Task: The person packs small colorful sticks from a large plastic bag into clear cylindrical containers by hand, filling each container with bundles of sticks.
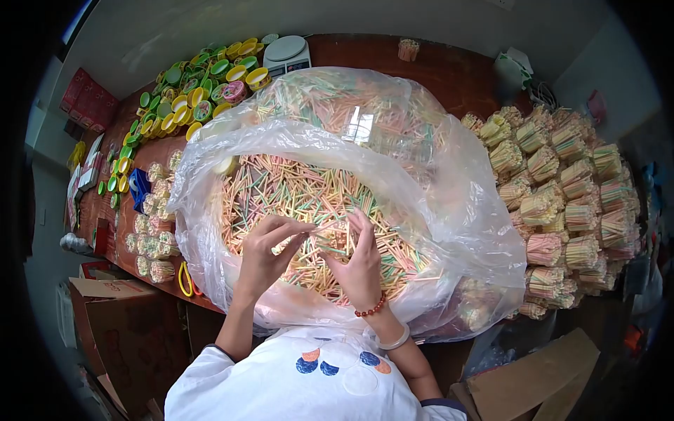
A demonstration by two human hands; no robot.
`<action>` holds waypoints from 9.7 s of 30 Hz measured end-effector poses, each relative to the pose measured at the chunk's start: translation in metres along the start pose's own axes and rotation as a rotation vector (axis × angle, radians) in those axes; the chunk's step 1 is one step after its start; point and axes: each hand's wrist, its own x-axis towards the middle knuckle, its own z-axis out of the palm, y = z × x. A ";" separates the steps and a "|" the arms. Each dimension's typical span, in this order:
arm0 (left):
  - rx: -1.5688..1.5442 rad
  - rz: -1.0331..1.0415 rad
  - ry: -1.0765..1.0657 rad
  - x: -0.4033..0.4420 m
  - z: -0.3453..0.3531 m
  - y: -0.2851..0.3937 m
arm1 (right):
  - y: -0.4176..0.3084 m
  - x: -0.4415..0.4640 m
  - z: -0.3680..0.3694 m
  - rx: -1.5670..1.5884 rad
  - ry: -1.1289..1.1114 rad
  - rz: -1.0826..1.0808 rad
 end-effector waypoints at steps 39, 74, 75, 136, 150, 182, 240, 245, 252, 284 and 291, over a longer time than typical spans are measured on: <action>-0.064 -0.235 -0.433 0.016 0.048 -0.044 | 0.010 0.019 -0.093 0.082 -0.265 0.151; -0.234 0.005 -0.295 0.018 0.035 0.008 | 0.026 0.000 -0.013 -0.018 0.018 0.012; -0.131 0.001 -0.385 0.014 0.033 0.011 | 0.025 -0.002 -0.015 -0.103 0.004 -0.032; 0.335 0.169 -0.287 0.027 0.019 0.026 | -0.006 -0.004 -0.056 -0.023 0.102 -0.063; -0.188 -0.041 -0.098 0.019 0.034 0.016 | -0.011 -0.011 -0.051 0.055 0.135 -0.108; 0.469 -0.302 0.445 0.040 -0.213 -0.103 | 0.011 0.018 -0.051 -0.213 -0.004 0.001; 0.300 0.100 -0.356 0.068 0.070 -0.065 | 0.048 0.064 -0.126 0.263 0.249 0.087; 0.322 -0.060 -0.181 0.053 0.128 -0.035 | 0.040 0.046 -0.126 0.271 0.237 0.105; 0.372 -0.024 -0.194 0.044 0.175 0.022 | 0.042 0.012 -0.137 0.271 0.285 0.066; -1.090 -0.599 -0.192 0.006 0.080 0.008 | 0.017 -0.023 -0.070 0.241 0.150 0.117; -1.144 -0.386 -0.129 0.022 0.086 0.030 | 0.016 -0.013 -0.046 -0.029 0.075 0.025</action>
